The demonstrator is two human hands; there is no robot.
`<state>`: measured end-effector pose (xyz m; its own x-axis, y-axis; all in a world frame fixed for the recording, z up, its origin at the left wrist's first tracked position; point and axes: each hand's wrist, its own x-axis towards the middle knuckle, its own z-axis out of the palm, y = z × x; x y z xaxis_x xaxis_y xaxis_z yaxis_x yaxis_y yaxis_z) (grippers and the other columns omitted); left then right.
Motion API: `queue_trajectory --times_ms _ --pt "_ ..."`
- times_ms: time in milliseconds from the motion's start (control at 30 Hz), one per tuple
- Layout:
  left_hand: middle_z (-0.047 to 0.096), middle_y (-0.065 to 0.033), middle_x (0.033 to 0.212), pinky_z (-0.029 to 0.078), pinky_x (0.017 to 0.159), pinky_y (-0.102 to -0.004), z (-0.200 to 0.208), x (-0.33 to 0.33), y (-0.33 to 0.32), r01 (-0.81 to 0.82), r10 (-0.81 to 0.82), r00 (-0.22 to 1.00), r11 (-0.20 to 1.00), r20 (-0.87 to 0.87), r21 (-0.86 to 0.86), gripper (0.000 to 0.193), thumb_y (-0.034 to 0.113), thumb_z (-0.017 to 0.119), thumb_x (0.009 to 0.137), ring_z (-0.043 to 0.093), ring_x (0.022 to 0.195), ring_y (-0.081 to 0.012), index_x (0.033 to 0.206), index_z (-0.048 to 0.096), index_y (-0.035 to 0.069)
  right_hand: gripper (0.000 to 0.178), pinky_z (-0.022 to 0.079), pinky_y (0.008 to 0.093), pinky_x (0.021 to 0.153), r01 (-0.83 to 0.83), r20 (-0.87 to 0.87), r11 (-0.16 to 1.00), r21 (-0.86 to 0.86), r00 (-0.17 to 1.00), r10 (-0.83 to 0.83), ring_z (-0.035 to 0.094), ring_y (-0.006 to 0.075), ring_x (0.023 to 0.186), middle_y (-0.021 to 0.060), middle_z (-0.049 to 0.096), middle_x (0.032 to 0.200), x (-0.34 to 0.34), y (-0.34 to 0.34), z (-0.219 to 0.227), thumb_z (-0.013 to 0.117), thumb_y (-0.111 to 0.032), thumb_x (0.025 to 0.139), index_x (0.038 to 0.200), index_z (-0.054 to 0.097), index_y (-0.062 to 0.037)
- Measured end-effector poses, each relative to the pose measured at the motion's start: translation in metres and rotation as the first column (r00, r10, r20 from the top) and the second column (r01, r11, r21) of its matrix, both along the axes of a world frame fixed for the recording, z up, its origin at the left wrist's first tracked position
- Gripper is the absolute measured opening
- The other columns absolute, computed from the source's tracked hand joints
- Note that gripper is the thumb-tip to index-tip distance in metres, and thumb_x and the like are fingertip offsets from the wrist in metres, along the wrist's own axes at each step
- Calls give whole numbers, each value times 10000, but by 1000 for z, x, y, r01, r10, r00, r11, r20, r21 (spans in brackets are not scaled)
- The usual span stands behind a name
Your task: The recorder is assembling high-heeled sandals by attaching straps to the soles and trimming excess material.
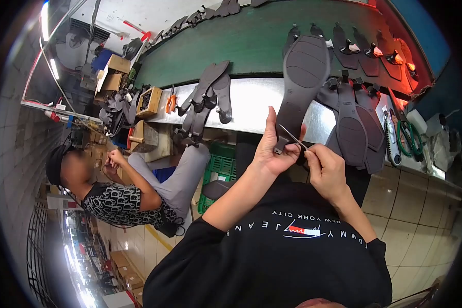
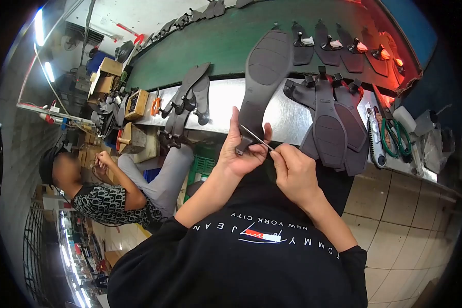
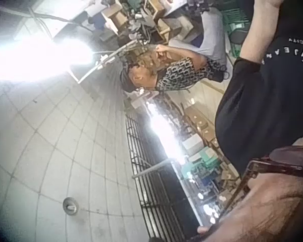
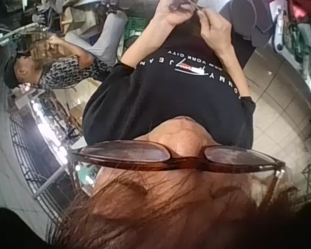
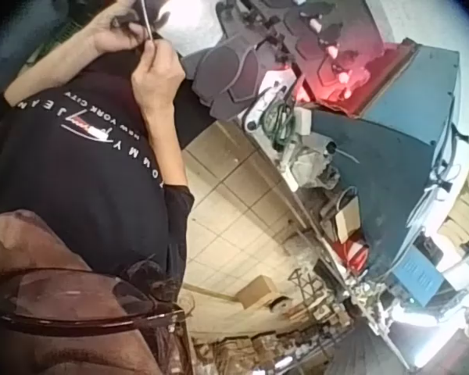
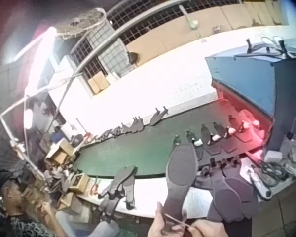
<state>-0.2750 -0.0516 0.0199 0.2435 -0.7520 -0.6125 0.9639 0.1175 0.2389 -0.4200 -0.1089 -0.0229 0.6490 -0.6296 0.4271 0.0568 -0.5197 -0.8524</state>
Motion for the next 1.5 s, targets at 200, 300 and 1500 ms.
queue_trajectory --times_ms 200,300,1500 --pt "551 -45 603 281 375 -238 -38 27 17 -2 -30 995 947 -95 -321 306 309 469 899 534 661 -186 720 576 86 124 425 416 526 -9 -63 999 -35 998 7 564 359 607 168 527 669 22 31 8 566 -56 888 797 498 -8" --pt "504 -31 573 254 360 -251 -27 29 13 55 -27 990 977 139 -204 324 317 456 914 460 542 -172 668 505 112 125 429 414 531 -64 -118 998 -28 991 60 566 362 626 170 530 688 26 28 11 565 -58 890 801 493 -9" --pt "696 -80 849 488 647 -298 -104 242 80 -689 -344 -19 685 939 237 259 267 654 847 646 675 -202 994 717 64 167 476 368 555 67 -396 993 99 918 -22 629 280 573 154 623 635 66 -41 -24 579 -147 846 756 634 -18"
